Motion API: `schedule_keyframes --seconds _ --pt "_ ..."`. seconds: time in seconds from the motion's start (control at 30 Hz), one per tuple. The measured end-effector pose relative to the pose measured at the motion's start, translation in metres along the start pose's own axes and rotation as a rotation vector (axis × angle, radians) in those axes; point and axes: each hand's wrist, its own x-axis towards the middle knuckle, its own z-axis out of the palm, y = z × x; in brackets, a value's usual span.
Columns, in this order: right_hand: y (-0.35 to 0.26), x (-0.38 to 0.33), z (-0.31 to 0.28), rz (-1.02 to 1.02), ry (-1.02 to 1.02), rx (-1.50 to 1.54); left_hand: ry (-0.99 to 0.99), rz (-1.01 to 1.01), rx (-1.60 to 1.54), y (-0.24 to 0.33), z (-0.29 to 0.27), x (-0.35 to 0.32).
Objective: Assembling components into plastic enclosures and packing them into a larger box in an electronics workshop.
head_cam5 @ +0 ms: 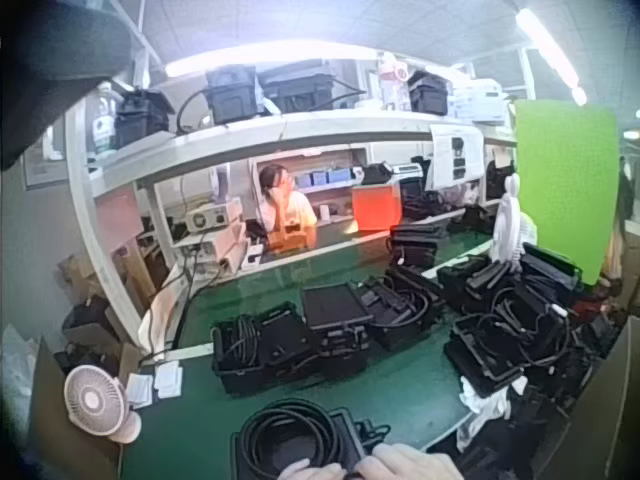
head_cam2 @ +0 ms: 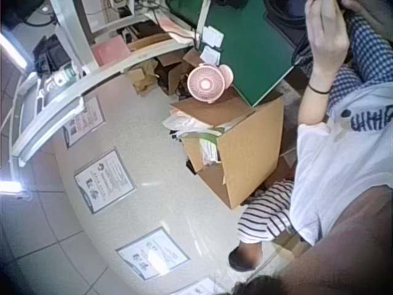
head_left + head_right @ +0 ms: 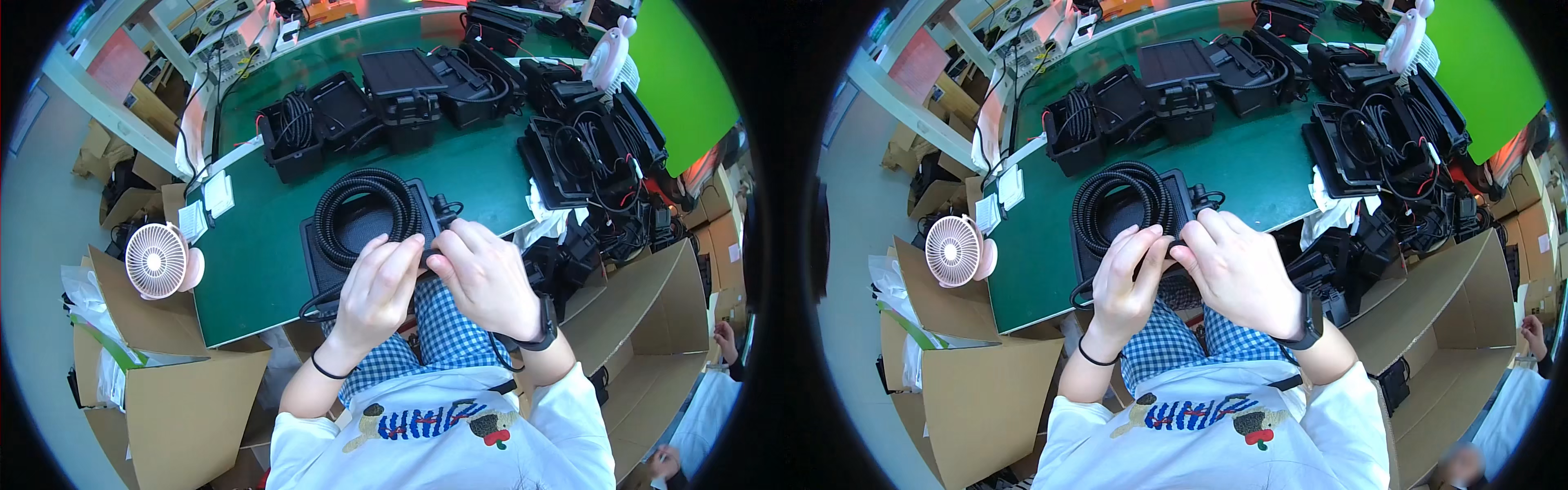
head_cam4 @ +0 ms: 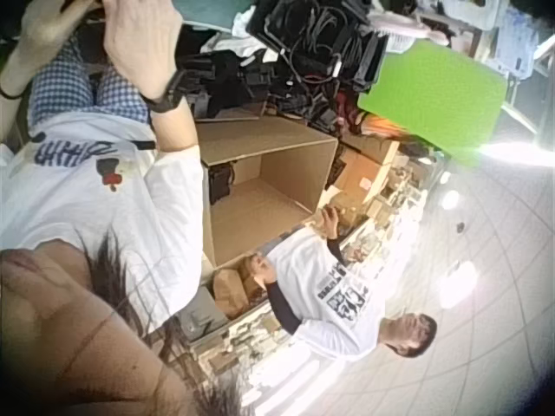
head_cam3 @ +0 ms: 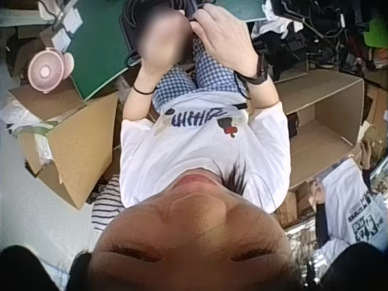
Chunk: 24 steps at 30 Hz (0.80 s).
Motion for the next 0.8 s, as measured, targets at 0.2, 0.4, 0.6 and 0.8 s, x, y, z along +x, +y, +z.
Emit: schedule_keyframes --seconds 0.2,0.4,0.6,0.8 --pt "-0.036 0.016 -0.014 -0.149 0.199 -0.026 -0.061 -0.172 0.206 0.018 -0.009 -0.041" --pt "-0.044 0.029 0.038 -0.316 -0.208 -0.241 0.009 -0.257 0.293 0.040 -0.023 -0.155" --pt "-0.028 0.028 0.051 -0.444 -0.052 -0.345 0.177 -0.777 0.071 0.019 -0.039 -0.223" --pt "0.062 -0.007 -0.016 -0.141 0.366 0.117 0.326 -1.526 -1.088 -0.015 -0.005 -0.203"
